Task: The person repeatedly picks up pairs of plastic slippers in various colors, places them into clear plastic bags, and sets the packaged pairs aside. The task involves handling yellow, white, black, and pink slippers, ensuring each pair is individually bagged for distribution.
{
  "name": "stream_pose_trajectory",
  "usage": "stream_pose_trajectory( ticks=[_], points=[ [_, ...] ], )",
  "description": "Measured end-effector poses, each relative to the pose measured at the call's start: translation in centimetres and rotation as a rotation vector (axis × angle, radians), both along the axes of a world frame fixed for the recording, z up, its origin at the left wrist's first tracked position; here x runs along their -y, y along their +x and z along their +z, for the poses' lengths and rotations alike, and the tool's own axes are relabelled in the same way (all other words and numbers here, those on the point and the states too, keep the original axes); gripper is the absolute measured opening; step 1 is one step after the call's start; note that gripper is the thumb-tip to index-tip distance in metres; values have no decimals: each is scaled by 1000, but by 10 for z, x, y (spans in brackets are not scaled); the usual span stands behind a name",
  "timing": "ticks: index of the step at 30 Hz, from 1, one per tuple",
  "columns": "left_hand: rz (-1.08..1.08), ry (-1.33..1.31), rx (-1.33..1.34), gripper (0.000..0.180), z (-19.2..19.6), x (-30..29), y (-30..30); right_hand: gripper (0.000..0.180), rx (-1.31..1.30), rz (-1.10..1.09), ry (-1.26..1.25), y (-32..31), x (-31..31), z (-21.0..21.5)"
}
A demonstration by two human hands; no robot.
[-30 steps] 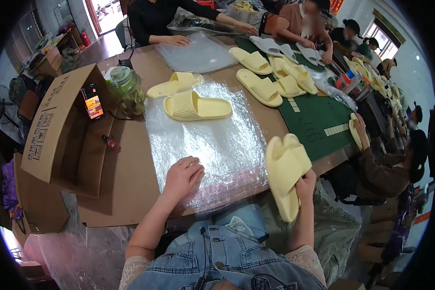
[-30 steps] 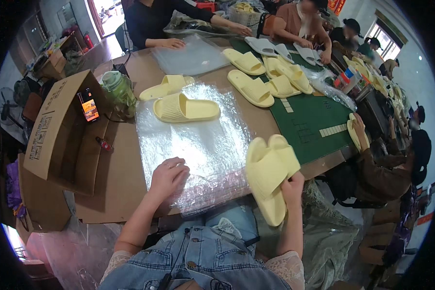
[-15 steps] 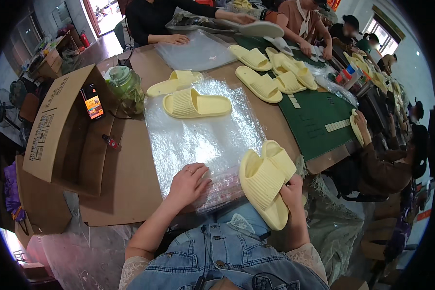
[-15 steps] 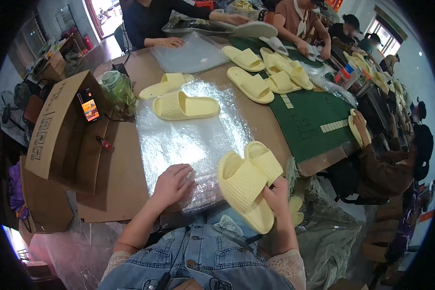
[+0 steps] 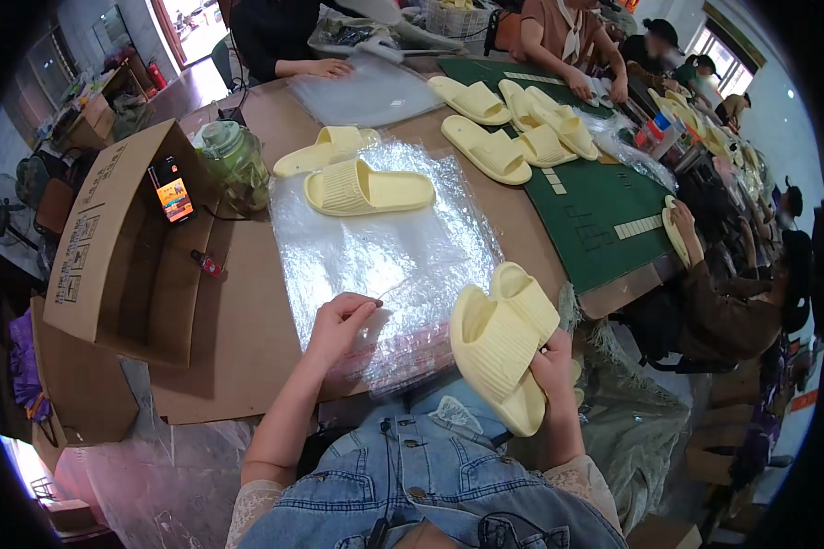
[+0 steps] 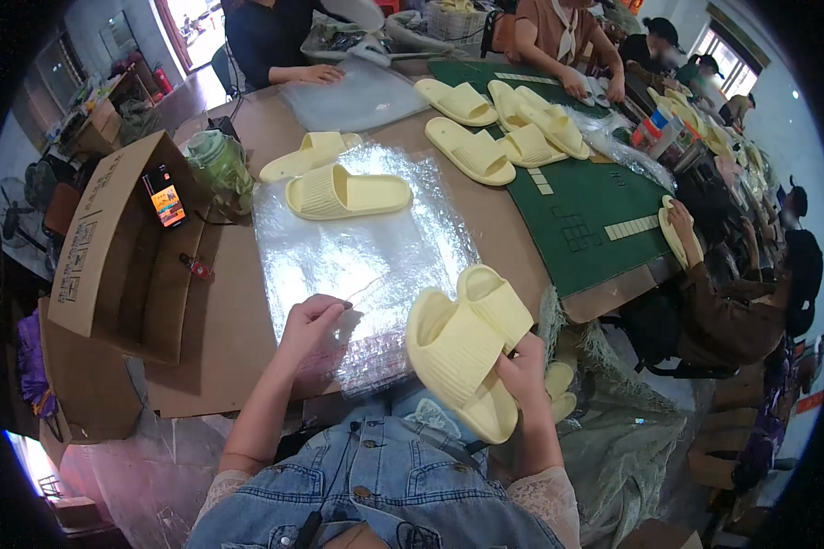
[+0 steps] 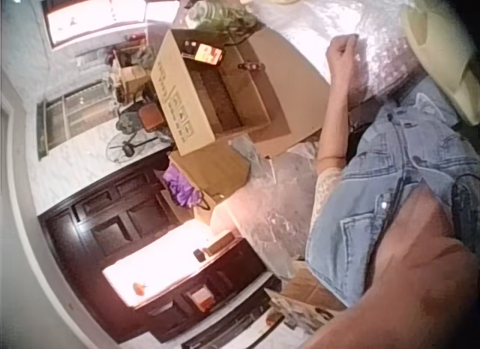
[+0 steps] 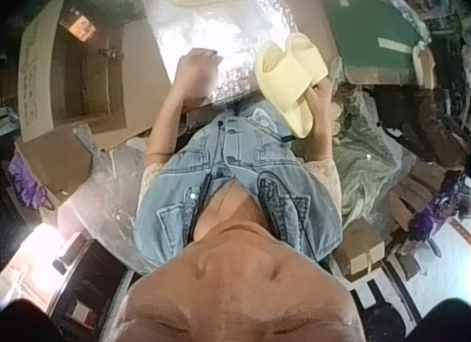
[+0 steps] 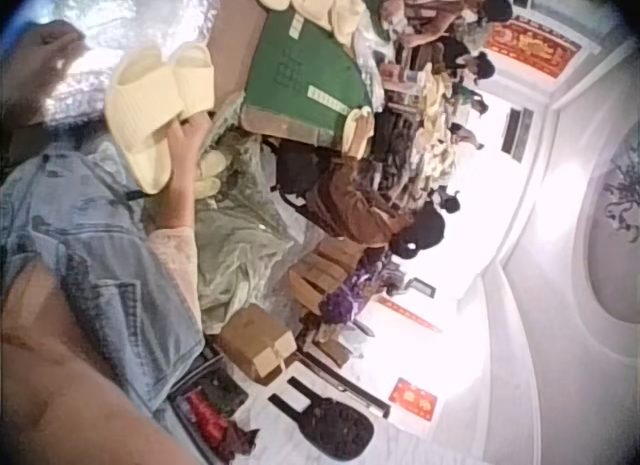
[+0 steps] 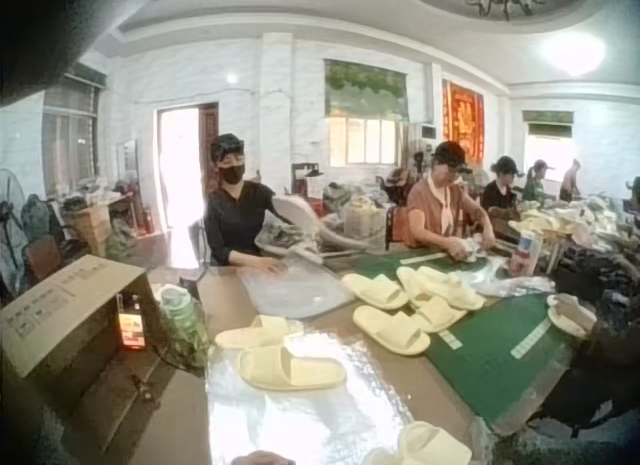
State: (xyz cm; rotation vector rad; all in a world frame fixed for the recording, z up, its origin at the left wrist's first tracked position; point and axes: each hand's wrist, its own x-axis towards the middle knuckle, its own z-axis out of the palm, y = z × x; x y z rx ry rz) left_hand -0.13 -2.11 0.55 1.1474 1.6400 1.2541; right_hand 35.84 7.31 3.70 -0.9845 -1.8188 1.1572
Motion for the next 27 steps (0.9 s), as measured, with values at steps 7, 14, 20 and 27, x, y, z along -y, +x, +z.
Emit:
stream_pose_trajectory(
  ticks=[7, 14, 20, 27],
  points=[
    [-79, 124, -253, 19, 53, -6, 43, 29, 319, 206, 317, -27, 19, 27],
    [-19, 232, -231, 14, 68, -15, 58, 22, 460, 249, 407, -34, 19, 19],
    [45, 19, 22, 10, 42, -21, 42, 21, 439, 67, 334, -15, 19, 22],
    [-35, 39, -119, 15, 27, -16, 55, 29, 329, -65, 301, 4, 17, 37]
  ],
)
